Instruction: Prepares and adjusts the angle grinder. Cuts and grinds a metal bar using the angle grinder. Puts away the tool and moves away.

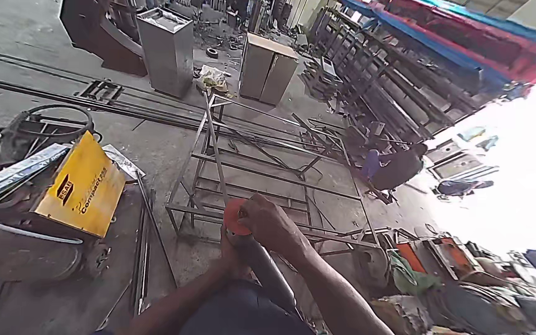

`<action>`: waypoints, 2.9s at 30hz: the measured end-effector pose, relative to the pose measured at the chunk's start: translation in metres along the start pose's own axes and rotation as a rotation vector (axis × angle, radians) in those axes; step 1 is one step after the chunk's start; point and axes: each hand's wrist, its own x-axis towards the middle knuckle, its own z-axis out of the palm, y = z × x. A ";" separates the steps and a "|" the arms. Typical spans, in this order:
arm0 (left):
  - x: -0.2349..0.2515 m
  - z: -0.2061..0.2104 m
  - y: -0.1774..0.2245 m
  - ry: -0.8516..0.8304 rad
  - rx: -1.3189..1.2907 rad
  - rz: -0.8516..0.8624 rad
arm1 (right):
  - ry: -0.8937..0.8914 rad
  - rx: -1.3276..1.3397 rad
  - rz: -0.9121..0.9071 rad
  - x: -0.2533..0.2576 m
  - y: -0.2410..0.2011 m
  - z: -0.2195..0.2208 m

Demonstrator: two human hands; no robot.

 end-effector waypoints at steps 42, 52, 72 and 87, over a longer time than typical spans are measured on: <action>-0.004 -0.002 0.000 -0.123 -0.018 -0.061 | 0.126 -0.161 -0.137 -0.013 0.014 -0.001; -0.003 -0.001 0.001 -0.075 -0.020 -0.073 | 0.193 -0.183 -0.154 -0.012 0.021 -0.003; 0.006 -0.012 0.002 -0.111 -0.054 -0.094 | 0.268 -0.143 -0.131 -0.006 0.023 0.008; 0.006 -0.016 0.001 -0.208 -0.034 -0.097 | 0.314 0.059 -0.143 -0.010 0.036 0.009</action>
